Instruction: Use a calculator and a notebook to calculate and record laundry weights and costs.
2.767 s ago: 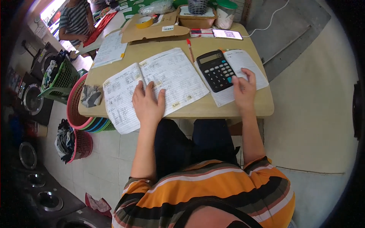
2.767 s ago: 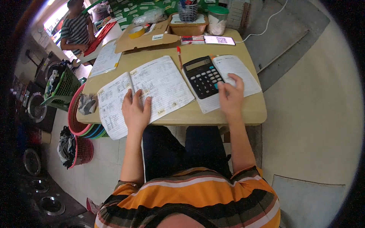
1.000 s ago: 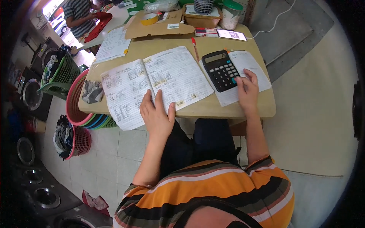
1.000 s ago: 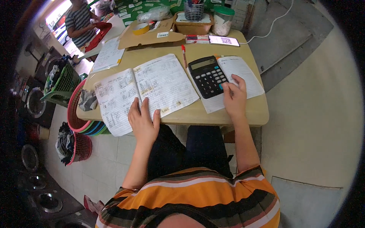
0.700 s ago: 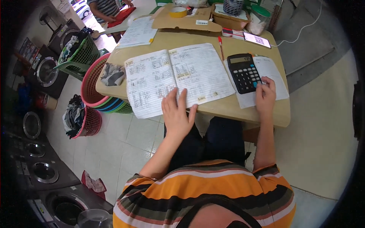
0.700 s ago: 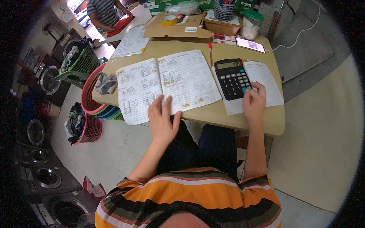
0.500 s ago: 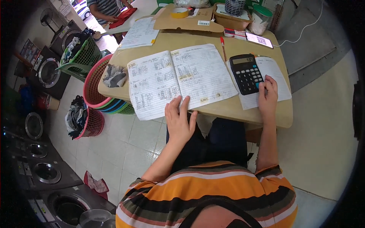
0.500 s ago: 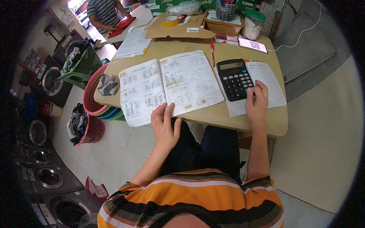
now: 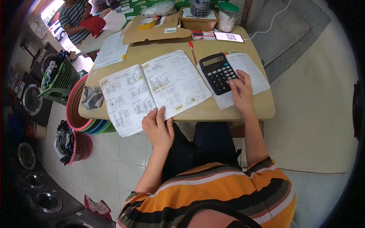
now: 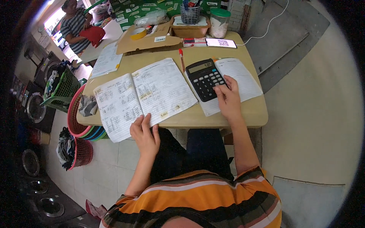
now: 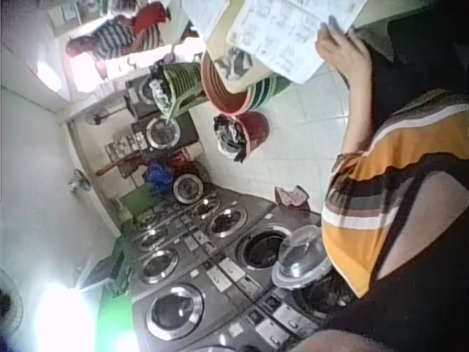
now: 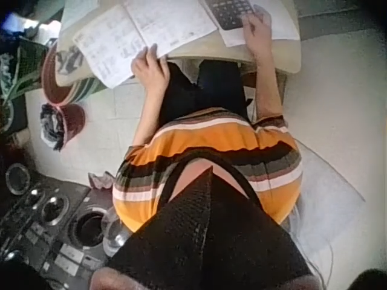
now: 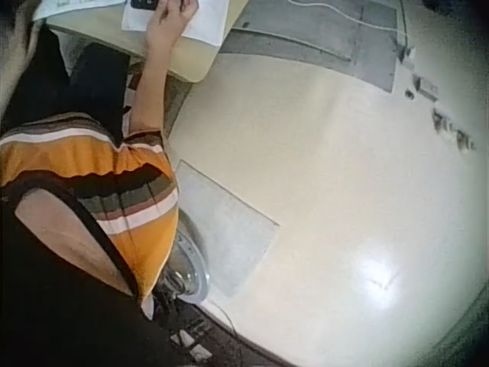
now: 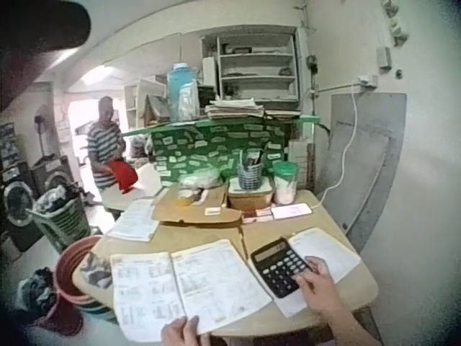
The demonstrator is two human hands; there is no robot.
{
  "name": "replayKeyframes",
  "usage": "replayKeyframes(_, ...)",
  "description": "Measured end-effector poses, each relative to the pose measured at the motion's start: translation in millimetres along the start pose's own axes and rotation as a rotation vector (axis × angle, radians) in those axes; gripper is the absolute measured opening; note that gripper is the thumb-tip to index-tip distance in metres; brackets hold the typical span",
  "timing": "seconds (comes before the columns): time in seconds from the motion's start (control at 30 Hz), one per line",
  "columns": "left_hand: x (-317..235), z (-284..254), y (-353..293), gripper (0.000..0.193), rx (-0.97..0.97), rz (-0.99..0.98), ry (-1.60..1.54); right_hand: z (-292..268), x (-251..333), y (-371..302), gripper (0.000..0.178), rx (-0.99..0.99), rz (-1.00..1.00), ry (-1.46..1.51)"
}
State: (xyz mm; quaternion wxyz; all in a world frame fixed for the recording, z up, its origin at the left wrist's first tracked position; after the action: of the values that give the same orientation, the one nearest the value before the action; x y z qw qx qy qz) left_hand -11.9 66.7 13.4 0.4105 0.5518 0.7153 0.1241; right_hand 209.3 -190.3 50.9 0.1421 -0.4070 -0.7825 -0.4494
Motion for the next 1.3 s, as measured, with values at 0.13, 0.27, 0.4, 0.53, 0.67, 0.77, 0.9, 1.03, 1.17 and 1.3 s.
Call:
replayKeyframes(0.13, -2.0, -0.4, -1.8, 0.045, 0.016, 0.005, 0.033, -1.1, 13.6, 2.5, 0.013, 0.042, -0.068, -0.219)
replayKeyframes(0.27, -1.9, 2.8, -0.7, 0.044, 0.034, 0.002, 0.037, 3.8, 23.4, 11.0, 0.012, -0.024, -0.071, -0.158)
replayKeyframes(0.4, -0.6, 1.9, -1.6, 0.044, 0.024, 0.007, 0.046, 10.6, 50.0, 15.2, 0.010, 0.038, -0.200, -0.357)
replayKeyframes(0.53, 2.5, 5.3, -1.5, 0.047, 0.031, -0.015, 0.073, 2.4, 71.4, -6.5, 0.011, -0.001, -0.295, -0.321)
replayKeyframes(0.67, 1.9, 5.9, -5.0, 0.048, 0.025, -0.012, 0.080, 6.9, 59.4, -12.2, 0.014, 0.112, -0.271, -0.335)
replayKeyframes(0.77, -1.0, 5.9, -4.1, 0.045, 0.036, 0.008, 0.072, -39.6, 51.3, 4.8, 0.015, -0.133, -0.126, -0.092)
replayKeyframes(0.9, 0.8, 6.6, -1.1, 0.045, 0.041, -0.001, 0.063, -34.9, 15.8, 1.7, 0.016, -0.202, -0.066, -0.136)
replayKeyframes(1.03, 1.4, 1.3, 1.0, 0.046, 0.025, -0.011, 0.056, -26.9, 12.5, -0.7, 0.017, -0.165, -0.032, -0.138)
replayKeyframes(1.17, -1.1, -4.0, 3.3, 0.046, 0.014, -0.005, 0.044, -25.8, 14.4, 1.6, 0.019, -0.149, -0.072, -0.277)
replayKeyframes(1.3, -2.2, -10.6, 12.2, 0.046, 0.115, -0.135, -0.145, -17.7, 5.4, -1.5, 0.023, -0.122, -0.129, -0.361)
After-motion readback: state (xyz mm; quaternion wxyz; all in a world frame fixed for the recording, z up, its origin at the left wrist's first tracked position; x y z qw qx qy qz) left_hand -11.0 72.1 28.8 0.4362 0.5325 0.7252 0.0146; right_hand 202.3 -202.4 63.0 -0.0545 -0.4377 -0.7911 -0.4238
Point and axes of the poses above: each hand's wrist, its own y-axis towards the middle knuckle, its own z-axis out of the palm, x = y × z, the point moved 9 cm from there along y, towards the middle knuckle, and after that the axes turned 8 degrees about -y, right-handed, at the moved point
